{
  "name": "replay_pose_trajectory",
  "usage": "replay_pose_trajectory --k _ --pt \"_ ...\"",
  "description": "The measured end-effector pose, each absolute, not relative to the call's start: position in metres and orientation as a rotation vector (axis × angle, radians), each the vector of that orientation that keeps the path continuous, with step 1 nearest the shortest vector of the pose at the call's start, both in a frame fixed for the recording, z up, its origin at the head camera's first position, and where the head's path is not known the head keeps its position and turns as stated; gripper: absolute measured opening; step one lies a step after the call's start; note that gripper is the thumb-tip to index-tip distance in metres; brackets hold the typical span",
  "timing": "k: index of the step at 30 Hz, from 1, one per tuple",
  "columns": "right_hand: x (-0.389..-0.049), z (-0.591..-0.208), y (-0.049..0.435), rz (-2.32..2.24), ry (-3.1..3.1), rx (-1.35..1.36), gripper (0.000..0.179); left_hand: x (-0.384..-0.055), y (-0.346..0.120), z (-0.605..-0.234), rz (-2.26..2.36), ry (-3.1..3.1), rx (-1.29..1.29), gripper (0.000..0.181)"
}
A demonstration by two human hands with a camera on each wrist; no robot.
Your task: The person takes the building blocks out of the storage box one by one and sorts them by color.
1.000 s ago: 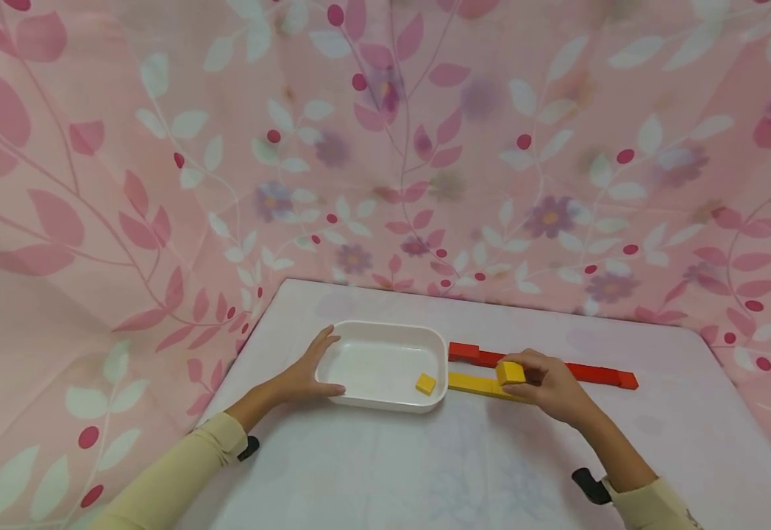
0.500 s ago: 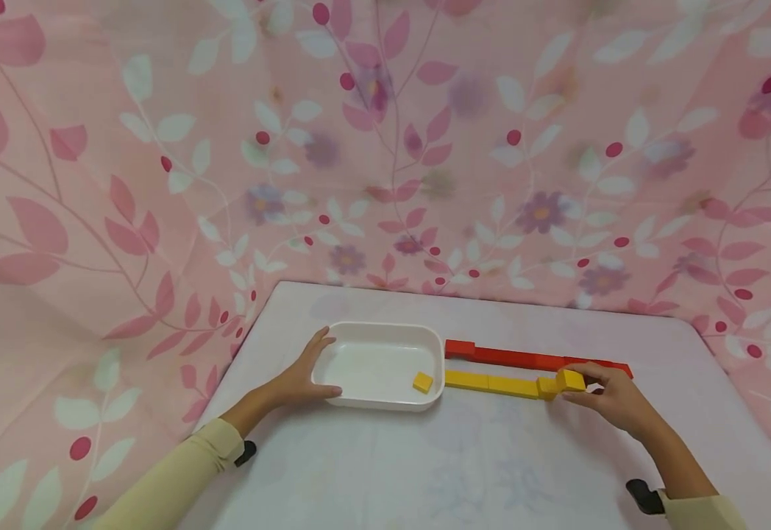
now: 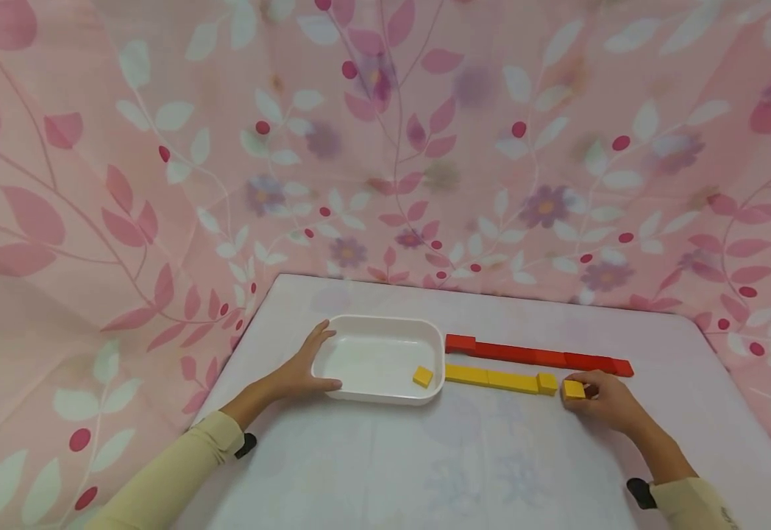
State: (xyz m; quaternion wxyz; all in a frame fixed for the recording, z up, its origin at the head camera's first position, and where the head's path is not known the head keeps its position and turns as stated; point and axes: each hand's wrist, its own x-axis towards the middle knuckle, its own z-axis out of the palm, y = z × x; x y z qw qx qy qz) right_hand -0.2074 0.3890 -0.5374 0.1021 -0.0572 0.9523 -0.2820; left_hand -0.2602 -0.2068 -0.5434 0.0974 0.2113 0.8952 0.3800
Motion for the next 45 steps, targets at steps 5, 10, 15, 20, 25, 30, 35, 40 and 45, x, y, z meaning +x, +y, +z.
replay_pose_trajectory --k 5,10,15,20,25,30,35,40,45 --pt "-0.208 -0.545 0.387 -0.770 2.871 -0.176 0.053 -0.259 -0.205 -0.543 1.129 2.644 0.629 0.108" --pt "-0.213 -0.549 0.386 -0.795 2.873 -0.196 0.054 -0.260 -0.206 -0.543 1.120 2.642 0.625 0.109" --pt "-0.216 -0.551 0.382 -0.823 2.849 -0.170 0.056 -0.261 -0.208 -0.543 1.120 2.643 0.607 0.109" --pt "-0.217 -0.550 0.378 -0.851 2.830 -0.158 0.057 -0.260 -0.207 -0.542 1.114 2.641 0.611 0.110" --pt "-0.219 -0.549 0.375 -0.833 2.842 -0.162 0.055 -0.258 -0.206 -0.540 1.128 2.652 0.617 0.108" --pt "-0.219 -0.550 0.373 -0.853 2.834 -0.176 0.055 -0.259 -0.207 -0.539 1.135 2.654 0.612 0.108" --pt "-0.219 -0.551 0.374 -0.885 2.822 -0.182 0.056 -0.260 -0.207 -0.540 1.125 2.655 0.610 0.108" --pt "-0.218 -0.552 0.374 -0.914 2.822 -0.199 0.057 -0.259 -0.207 -0.541 1.136 2.647 0.599 0.109" --pt "-0.210 -0.547 0.373 -0.878 2.869 -0.178 0.070 -0.259 -0.206 -0.540 1.149 2.642 0.590 0.108"
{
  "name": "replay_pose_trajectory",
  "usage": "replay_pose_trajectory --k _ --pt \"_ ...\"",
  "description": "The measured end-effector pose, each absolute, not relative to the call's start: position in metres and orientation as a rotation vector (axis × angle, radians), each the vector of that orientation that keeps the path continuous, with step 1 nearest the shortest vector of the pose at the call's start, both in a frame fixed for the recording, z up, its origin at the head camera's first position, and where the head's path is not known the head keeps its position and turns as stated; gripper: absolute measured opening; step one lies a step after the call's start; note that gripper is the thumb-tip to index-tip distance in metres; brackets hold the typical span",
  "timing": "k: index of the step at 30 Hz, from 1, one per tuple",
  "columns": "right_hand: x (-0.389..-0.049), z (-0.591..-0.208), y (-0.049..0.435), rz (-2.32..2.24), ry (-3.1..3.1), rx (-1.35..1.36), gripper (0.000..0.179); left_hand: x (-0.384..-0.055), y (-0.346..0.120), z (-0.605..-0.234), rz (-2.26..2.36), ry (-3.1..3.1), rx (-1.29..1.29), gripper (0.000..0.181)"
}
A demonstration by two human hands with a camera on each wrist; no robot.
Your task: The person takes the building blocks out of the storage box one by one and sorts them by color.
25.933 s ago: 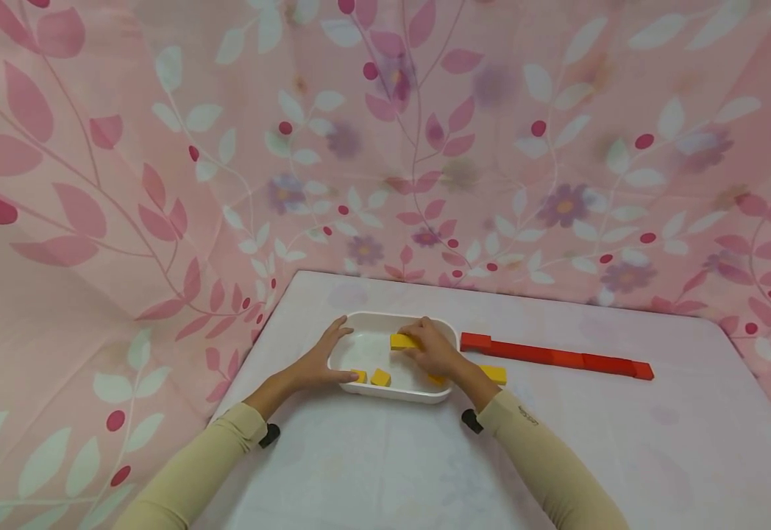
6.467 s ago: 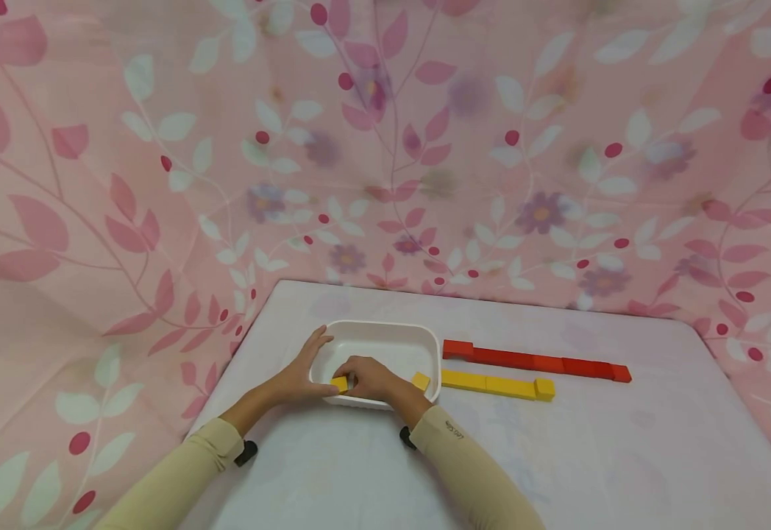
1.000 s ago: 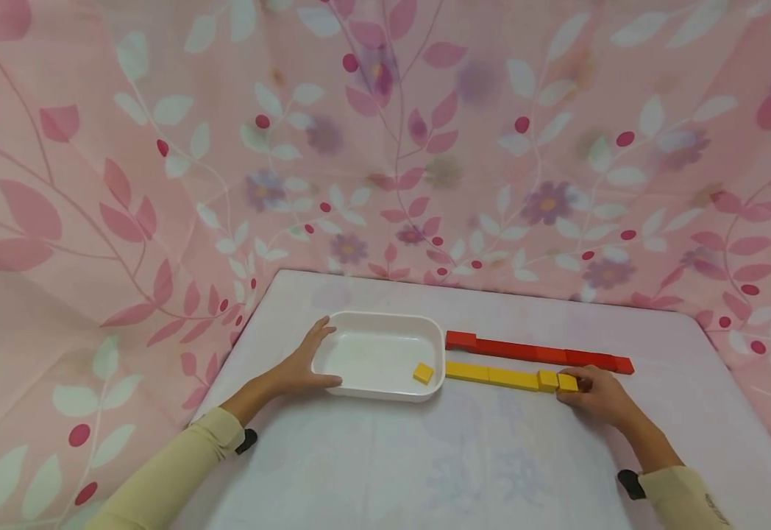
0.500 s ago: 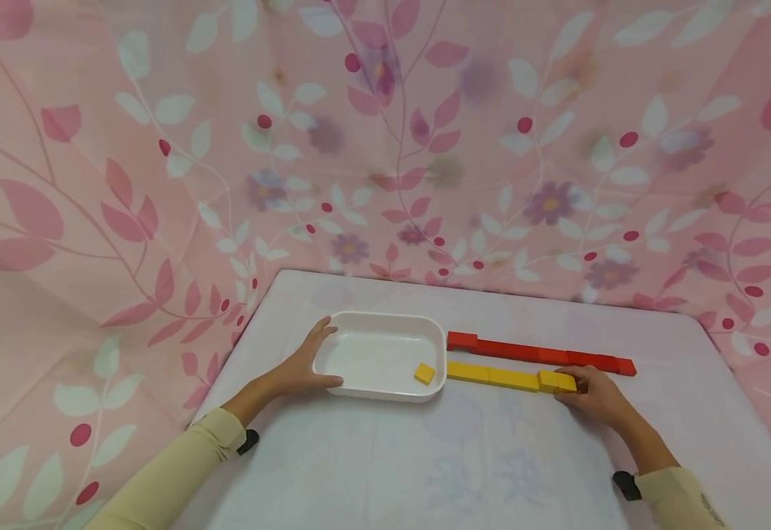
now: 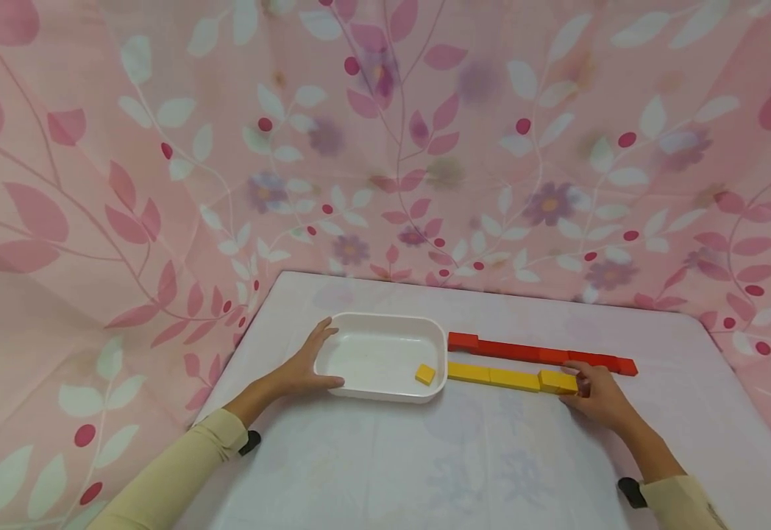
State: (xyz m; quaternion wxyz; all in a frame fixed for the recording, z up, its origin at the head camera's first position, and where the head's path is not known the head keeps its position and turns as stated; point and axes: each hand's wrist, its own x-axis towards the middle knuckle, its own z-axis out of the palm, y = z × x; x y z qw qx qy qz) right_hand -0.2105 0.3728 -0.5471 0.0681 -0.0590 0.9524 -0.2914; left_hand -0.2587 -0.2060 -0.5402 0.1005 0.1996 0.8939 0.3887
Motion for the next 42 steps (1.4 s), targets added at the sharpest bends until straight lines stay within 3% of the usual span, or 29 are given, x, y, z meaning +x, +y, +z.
replay_pose_trajectory --k 4,10,26,42 --pt "-0.199 -0.538 0.369 -0.814 2.909 -0.079 0.078 -0.259 -0.206 -0.540 1.136 2.645 0.590 0.108" --pt "-0.191 -0.527 0.355 -0.808 2.930 -0.088 0.070 -0.259 -0.209 -0.535 1.138 2.656 0.570 0.108" --pt "-0.196 -0.502 0.288 -1.198 2.894 -0.596 0.052 -0.259 -0.209 -0.542 1.138 2.642 0.597 0.108" --pt "-0.207 -0.492 0.230 -1.406 2.594 -0.531 0.046 -0.258 -0.207 -0.542 1.106 2.669 0.577 0.110"
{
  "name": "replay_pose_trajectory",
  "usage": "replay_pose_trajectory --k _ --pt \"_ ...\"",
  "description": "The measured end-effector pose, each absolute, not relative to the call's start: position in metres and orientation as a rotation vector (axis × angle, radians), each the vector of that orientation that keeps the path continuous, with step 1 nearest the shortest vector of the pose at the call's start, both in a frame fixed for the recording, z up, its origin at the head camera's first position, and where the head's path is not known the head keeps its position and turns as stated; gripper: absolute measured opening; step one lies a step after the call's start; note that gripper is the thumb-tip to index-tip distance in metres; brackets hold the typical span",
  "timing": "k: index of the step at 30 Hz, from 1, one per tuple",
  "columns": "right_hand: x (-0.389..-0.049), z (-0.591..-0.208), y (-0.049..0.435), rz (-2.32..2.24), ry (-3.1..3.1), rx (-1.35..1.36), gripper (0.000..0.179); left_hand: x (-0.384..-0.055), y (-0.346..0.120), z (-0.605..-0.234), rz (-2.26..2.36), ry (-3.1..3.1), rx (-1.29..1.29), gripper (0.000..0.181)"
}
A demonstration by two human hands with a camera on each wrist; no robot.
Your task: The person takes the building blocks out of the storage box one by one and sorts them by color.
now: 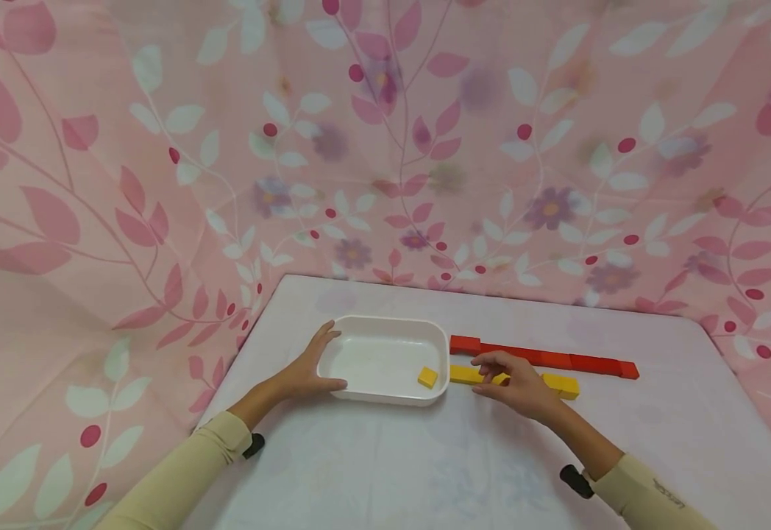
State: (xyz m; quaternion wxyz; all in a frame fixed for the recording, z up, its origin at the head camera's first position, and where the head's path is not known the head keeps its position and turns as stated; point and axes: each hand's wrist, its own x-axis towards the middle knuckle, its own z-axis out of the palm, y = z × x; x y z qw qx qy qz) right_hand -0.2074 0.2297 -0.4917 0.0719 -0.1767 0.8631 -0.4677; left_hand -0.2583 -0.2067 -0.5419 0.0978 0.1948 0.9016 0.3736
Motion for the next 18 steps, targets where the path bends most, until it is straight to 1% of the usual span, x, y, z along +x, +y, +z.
replay_pose_trajectory --k 12,18 --pt "-0.222 -0.489 0.168 -1.441 2.627 -0.464 0.040 -0.255 -0.204 -0.535 1.149 2.648 0.562 0.109" --pt "-0.228 -0.492 0.148 -1.351 2.719 -0.425 0.038 -0.256 -0.204 -0.538 1.130 2.653 0.559 0.109"
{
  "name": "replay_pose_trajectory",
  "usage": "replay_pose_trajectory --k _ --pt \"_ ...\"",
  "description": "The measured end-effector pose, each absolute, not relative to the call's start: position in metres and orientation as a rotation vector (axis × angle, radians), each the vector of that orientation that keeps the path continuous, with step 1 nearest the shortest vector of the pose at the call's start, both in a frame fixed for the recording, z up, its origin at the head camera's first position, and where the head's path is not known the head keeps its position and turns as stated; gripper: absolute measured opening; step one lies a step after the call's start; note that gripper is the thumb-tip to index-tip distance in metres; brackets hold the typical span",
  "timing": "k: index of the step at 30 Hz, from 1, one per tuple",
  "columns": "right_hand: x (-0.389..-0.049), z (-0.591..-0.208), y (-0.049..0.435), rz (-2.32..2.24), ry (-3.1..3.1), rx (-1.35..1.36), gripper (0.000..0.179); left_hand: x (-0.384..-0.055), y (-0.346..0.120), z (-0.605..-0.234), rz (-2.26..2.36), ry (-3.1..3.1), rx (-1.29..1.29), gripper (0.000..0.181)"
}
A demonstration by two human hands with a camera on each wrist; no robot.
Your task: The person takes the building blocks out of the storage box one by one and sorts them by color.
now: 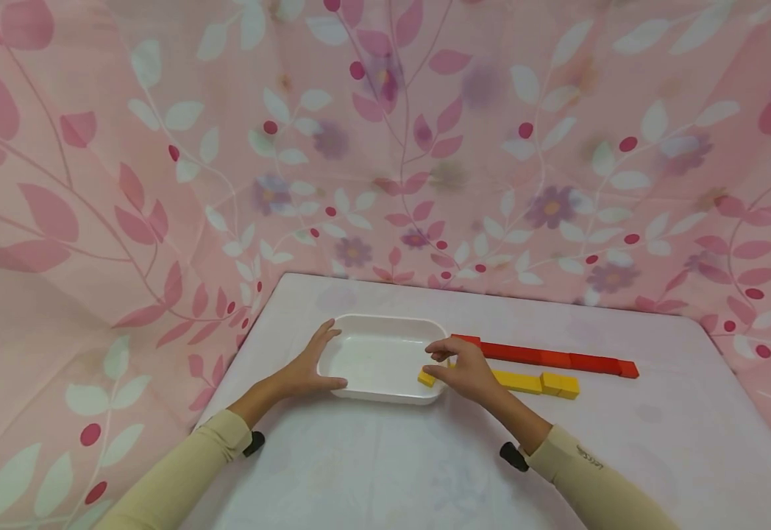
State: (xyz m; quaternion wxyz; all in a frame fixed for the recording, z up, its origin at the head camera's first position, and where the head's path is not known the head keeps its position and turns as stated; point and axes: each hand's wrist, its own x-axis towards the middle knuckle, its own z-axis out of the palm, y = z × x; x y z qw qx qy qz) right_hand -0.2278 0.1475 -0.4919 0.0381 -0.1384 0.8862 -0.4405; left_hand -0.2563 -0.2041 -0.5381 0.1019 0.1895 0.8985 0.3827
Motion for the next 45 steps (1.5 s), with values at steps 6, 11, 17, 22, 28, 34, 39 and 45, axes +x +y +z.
replay_pose_trajectory --k 6,11,17,22,28,34,39,45 --pt "-0.234 -0.498 0.136 -1.210 2.790 -0.428 0.041 -0.255 -0.204 -0.538 1.131 2.653 0.582 0.108" --pt "-0.241 -0.496 0.125 -0.968 2.807 -0.457 0.044 -0.254 -0.205 -0.537 1.137 2.652 0.568 0.108" --pt "-0.249 -0.500 0.115 -0.761 2.773 -0.441 0.046 -0.255 -0.205 -0.540 1.140 2.648 0.587 0.108" --pt "-0.249 -0.507 0.109 -0.595 2.830 -0.462 0.046 -0.254 -0.204 -0.543 1.134 2.649 0.583 0.107" --pt "-0.253 -0.508 0.102 -0.452 2.863 -0.449 0.047 -0.256 -0.205 -0.540 1.137 2.651 0.573 0.108" --pt "-0.255 -0.508 0.100 -0.426 2.825 -0.451 0.038 -0.257 -0.205 -0.541 1.136 2.641 0.556 0.108" --pt "-0.255 -0.510 0.101 -0.545 2.832 -0.407 0.039 -0.256 -0.205 -0.539 1.137 2.637 0.556 0.109" --pt "-0.254 -0.513 0.104 -0.701 2.870 -0.405 0.043 -0.256 -0.205 -0.538 1.135 2.642 0.552 0.109"
